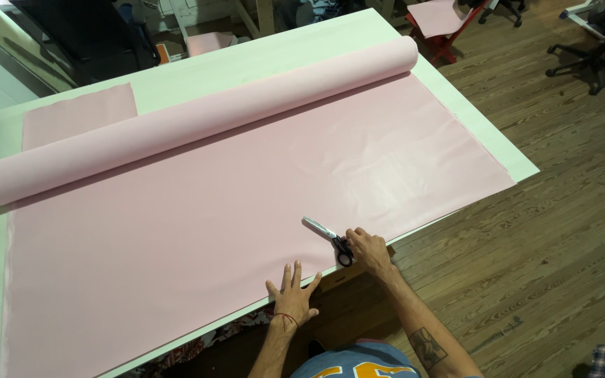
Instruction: Measure and cut a piece of pink leather from a large roll using a ruler, pencil, and scissors.
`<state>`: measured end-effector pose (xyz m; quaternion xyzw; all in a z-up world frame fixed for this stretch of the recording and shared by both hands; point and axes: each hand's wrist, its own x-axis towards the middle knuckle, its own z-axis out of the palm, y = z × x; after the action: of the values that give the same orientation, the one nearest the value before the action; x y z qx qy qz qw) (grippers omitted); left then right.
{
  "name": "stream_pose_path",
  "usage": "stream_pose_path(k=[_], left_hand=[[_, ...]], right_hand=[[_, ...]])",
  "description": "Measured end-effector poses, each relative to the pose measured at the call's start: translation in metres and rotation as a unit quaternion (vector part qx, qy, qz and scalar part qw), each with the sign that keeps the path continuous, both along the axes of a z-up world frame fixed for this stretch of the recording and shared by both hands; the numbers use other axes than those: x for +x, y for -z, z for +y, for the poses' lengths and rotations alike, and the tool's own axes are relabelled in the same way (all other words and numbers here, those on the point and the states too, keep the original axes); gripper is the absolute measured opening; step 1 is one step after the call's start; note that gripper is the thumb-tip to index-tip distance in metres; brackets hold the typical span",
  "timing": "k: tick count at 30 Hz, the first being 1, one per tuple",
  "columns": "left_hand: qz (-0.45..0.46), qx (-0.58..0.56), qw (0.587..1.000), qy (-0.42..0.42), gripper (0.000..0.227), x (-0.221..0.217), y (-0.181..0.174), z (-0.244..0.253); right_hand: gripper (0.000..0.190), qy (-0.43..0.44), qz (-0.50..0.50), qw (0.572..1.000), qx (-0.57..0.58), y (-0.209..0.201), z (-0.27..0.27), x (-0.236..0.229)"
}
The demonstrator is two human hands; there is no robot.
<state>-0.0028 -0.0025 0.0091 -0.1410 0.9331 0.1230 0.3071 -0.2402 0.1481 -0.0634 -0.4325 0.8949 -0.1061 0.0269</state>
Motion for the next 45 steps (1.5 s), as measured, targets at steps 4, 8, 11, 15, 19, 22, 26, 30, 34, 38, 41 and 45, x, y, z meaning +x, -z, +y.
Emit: stream_pose_path(k=[4, 8, 11, 15, 19, 22, 26, 30, 34, 38, 41, 45], left_hand=[[-0.001, -0.01, 1.0, 0.003, 0.099, 0.0, 0.002, 0.001], [0.002, 0.015, 1.0, -0.011, 0.099, 0.001, -0.005, 0.0], [-0.016, -0.002, 1.0, -0.002, 0.095, 0.001, -0.007, 0.001], [-0.011, -0.045, 0.999, 0.014, 0.092, -0.005, -0.014, -0.002], [0.03, -0.084, 0.995, 0.039, 0.084, -0.013, -0.01, -0.012], [0.05, -0.059, 0.996, 0.039, 0.079, -0.021, -0.018, -0.008], [0.129, 0.021, 0.991, 0.039, 0.068, -0.049, -0.038, 0.015], [0.284, -0.01, 0.957, 0.052, 0.053, -0.076, -0.006, 0.043], [0.297, -0.079, 0.931, -0.199, 0.061, -0.107, 0.024, 0.05], [0.291, -0.109, 0.91, -0.276, 0.076, -0.142, 0.034, 0.057], [0.266, -0.161, 0.9, -0.305, 0.082, -0.164, 0.031, 0.071], [0.272, -0.153, 0.851, -0.422, 0.078, -0.175, 0.072, 0.07]], right_hand=[[0.022, 0.012, -0.013, 1.0, -0.013, 0.001, 0.001, 0.001], [0.027, 0.02, -0.027, 0.999, -0.025, -0.016, 0.002, 0.012], [0.019, 0.013, -0.037, 0.997, -0.074, -0.035, 0.009, 0.029], [0.021, 0.035, -0.076, 0.992, -0.095, -0.059, 0.019, 0.045], [0.039, 0.024, -0.244, 0.962, -0.122, -0.063, 0.039, 0.058], [0.047, 0.01, -0.26, 0.954, -0.147, -0.088, 0.063, 0.072], [0.029, 0.024, -0.27, 0.948, -0.165, -0.087, 0.095, 0.071], [0.017, 0.042, -0.295, 0.931, -0.211, -0.064, 0.131, 0.049], [0.021, -0.017, -0.318, 0.932, -0.175, -0.053, 0.157, 0.011], [0.023, -0.059, -0.349, 0.926, -0.129, -0.066, 0.175, -0.031], [0.029, -0.113, -0.357, 0.926, -0.041, -0.074, 0.202, -0.062], [0.026, -0.153, -0.364, 0.919, 0.014, -0.066, 0.249, -0.101]])
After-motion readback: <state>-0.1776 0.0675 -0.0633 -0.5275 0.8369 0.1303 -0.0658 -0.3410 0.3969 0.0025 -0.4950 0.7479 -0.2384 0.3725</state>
